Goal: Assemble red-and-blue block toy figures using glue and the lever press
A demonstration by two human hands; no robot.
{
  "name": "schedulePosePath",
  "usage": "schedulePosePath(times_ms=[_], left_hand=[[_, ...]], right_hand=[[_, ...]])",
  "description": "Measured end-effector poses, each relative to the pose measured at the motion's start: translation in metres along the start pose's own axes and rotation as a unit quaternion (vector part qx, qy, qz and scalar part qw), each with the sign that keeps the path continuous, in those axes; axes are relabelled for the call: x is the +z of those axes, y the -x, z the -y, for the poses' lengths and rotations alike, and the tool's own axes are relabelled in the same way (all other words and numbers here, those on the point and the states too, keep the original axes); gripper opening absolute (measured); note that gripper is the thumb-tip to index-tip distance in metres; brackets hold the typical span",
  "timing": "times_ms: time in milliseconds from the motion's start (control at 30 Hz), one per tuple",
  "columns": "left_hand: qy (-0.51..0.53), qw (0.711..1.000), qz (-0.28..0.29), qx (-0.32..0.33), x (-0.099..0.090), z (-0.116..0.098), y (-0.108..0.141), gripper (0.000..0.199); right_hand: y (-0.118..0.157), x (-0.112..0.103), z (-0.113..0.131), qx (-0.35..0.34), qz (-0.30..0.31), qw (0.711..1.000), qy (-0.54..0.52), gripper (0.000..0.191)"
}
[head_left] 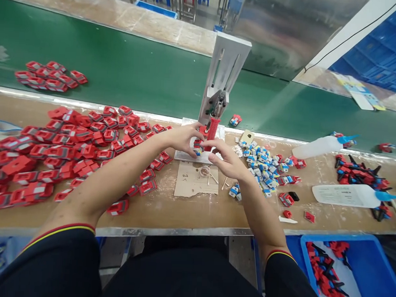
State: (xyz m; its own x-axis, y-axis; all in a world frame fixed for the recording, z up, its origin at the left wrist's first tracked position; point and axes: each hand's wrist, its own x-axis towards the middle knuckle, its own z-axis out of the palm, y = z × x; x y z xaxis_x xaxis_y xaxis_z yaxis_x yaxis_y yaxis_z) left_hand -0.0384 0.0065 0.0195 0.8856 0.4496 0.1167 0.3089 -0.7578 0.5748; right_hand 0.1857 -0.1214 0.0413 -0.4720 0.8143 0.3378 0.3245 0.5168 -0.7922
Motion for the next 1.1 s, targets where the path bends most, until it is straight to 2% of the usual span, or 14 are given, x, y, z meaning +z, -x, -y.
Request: schedulePosePath(times_ms=[133, 200, 267, 300, 400, 467, 567, 667, 733, 800, 867, 933, 1033, 1100], left_hand=[[0.006, 1.0, 0.001, -0.028, 0.002, 0.002, 0.0, 0.054], [0.01, 0.999, -0.004, -0.034, 0.001, 0.002, -0.002, 0.056], [0.016, 0.999, -0.015, -0.043, -0.001, 0.001, -0.003, 0.058], [0.017, 0.999, -0.022, -0.047, -0.003, 0.001, -0.002, 0.059], [0.022, 0.998, -0.037, -0.042, -0.01, -0.003, 0.005, 0.059], [0.041, 0.998, -0.038, -0.036, -0.016, -0.008, 0.015, 0.058], [0.102, 0.994, -0.038, -0.029, -0.021, -0.018, 0.037, 0.055], [0.197, 0.979, -0.054, 0.005, -0.018, -0.032, 0.055, 0.049], [0.265, 0.961, -0.068, 0.03, -0.012, -0.043, 0.06, 0.046], [0.314, 0.945, -0.074, 0.043, -0.005, -0.053, 0.061, 0.046], [0.343, 0.935, -0.072, 0.053, 0.002, -0.062, 0.057, 0.047], [0.359, 0.929, -0.068, 0.061, 0.008, -0.069, 0.052, 0.047], [0.358, 0.929, -0.068, 0.064, 0.015, -0.073, 0.047, 0.048], [0.353, 0.931, -0.069, 0.069, 0.018, -0.073, 0.047, 0.049]], right_hand=[[-0.001, -0.016, 0.032, -0.103, -0.047, 0.99, -0.078, 0.06], [-0.02, -0.031, 0.055, -0.115, -0.072, 0.986, -0.095, 0.072], [-0.05, -0.051, 0.076, -0.108, -0.116, 0.983, -0.097, 0.083], [-0.066, -0.061, 0.084, -0.104, -0.115, 0.984, -0.091, 0.088], [-0.103, -0.088, 0.097, -0.118, -0.141, 0.979, -0.081, 0.072], [-0.106, -0.094, 0.095, -0.118, -0.154, 0.979, -0.066, 0.066], [-0.076, -0.08, 0.074, -0.126, -0.185, 0.973, -0.06, 0.062], [-0.027, -0.046, 0.038, -0.088, -0.228, 0.968, -0.05, 0.044], [0.001, -0.019, 0.014, -0.009, -0.194, 0.98, -0.05, 0.045], [0.02, 0.005, -0.002, 0.04, -0.144, 0.984, -0.092, 0.055], [0.029, 0.023, -0.008, 0.054, -0.127, 0.98, -0.144, 0.06], [0.033, 0.033, -0.007, 0.054, -0.145, 0.973, -0.171, 0.058], [0.039, 0.04, -0.001, 0.052, -0.212, 0.967, -0.129, 0.047], [0.046, 0.041, 0.0, 0.012, -0.283, 0.957, -0.054, 0.045]])
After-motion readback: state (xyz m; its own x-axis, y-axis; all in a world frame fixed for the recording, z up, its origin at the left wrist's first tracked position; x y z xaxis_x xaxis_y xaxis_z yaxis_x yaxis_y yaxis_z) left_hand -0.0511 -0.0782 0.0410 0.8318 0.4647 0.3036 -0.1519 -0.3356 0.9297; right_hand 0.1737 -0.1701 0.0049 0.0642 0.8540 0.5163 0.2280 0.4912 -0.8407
